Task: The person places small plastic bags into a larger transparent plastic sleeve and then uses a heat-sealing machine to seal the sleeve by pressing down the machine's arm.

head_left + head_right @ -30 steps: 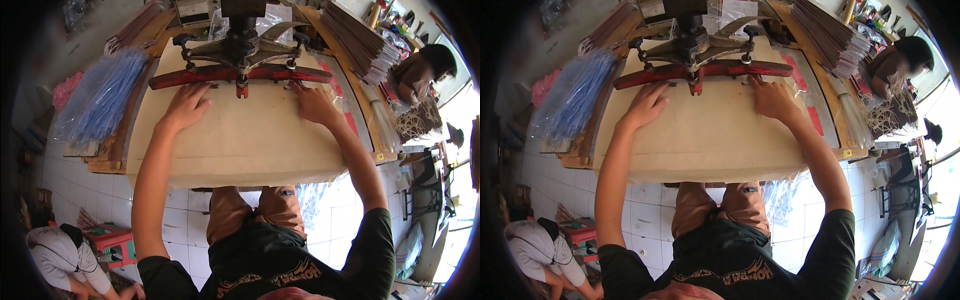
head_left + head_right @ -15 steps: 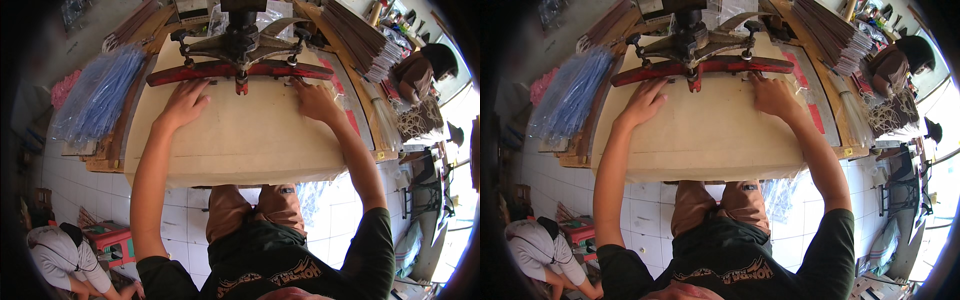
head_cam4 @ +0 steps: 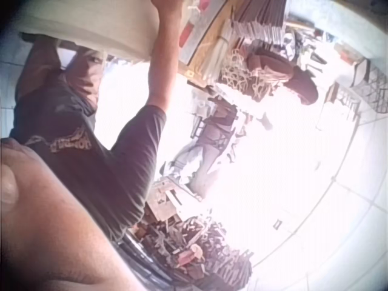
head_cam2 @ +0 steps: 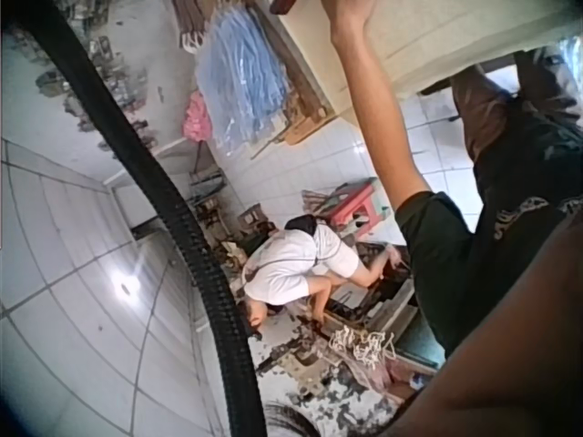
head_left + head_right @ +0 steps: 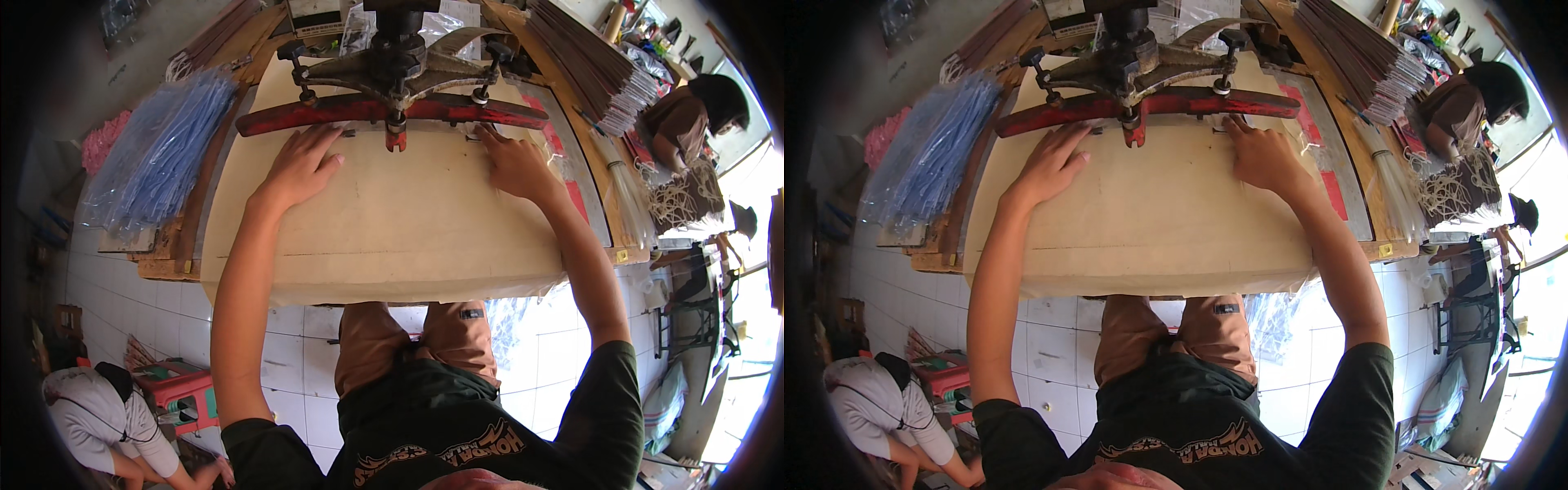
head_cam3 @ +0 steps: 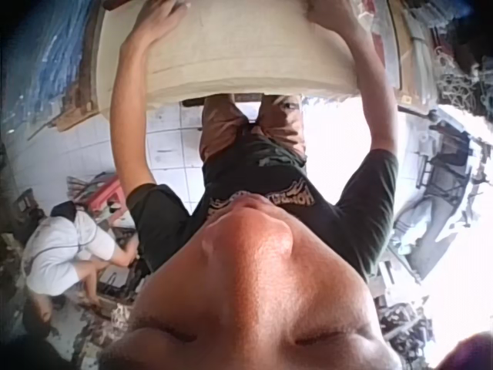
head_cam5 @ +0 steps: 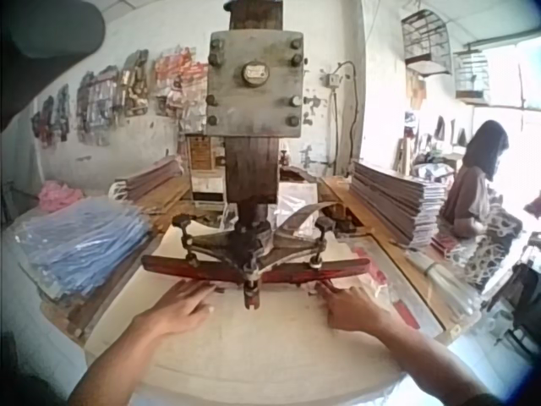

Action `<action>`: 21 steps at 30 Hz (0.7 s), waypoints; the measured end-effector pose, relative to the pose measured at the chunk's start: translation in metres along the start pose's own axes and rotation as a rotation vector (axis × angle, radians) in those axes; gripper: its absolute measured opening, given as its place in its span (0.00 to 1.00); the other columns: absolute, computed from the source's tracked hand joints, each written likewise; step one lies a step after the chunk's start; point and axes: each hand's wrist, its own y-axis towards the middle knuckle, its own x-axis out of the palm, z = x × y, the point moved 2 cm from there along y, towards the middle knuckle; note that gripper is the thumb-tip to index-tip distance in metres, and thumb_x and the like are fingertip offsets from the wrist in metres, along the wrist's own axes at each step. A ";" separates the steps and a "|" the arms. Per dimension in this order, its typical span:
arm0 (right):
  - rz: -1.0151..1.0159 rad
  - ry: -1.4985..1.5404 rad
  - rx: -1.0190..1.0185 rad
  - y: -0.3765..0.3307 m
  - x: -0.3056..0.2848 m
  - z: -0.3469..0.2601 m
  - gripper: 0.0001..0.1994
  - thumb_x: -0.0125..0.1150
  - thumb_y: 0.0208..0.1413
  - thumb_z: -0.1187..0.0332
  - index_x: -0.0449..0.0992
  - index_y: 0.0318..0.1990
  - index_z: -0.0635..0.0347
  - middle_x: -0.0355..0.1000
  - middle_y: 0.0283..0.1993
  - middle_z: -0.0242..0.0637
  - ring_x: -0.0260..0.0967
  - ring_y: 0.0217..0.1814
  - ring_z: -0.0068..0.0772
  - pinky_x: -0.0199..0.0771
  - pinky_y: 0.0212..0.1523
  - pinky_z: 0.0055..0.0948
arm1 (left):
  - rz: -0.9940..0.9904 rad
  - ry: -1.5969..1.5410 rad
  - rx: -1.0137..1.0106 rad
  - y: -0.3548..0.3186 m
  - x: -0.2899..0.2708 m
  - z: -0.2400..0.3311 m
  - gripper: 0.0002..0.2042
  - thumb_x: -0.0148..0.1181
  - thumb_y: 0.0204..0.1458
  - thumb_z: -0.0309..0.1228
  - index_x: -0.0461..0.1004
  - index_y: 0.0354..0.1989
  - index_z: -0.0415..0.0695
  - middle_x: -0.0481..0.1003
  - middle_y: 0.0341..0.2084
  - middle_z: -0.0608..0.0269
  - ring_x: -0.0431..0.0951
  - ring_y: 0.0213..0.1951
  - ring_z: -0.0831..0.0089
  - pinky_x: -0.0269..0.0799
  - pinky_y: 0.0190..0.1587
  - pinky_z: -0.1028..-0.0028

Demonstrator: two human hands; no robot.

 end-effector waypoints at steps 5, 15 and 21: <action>-0.002 -0.001 0.001 0.000 0.000 0.000 0.36 0.55 0.40 0.73 0.66 0.65 0.59 0.68 0.66 0.47 0.77 0.37 0.61 0.79 0.41 0.53 | -0.009 0.008 0.003 0.001 0.002 -0.004 0.26 0.53 0.62 0.41 0.64 0.67 0.44 0.62 0.68 0.51 0.58 0.70 0.56 0.50 0.72 0.56; 0.006 0.013 0.015 -0.001 -0.002 -0.002 0.35 0.54 0.41 0.73 0.66 0.65 0.59 0.67 0.66 0.45 0.77 0.34 0.61 0.79 0.40 0.53 | -0.023 -0.014 -0.009 0.000 0.000 -0.003 0.26 0.52 0.62 0.40 0.63 0.67 0.43 0.61 0.68 0.51 0.57 0.71 0.57 0.49 0.72 0.57; 0.016 0.015 0.021 -0.001 -0.002 -0.001 0.34 0.53 0.43 0.72 0.67 0.64 0.59 0.69 0.65 0.44 0.77 0.34 0.60 0.78 0.39 0.53 | -0.013 -0.011 0.013 0.000 0.001 -0.005 0.26 0.53 0.62 0.39 0.64 0.67 0.42 0.61 0.68 0.51 0.57 0.71 0.56 0.49 0.72 0.59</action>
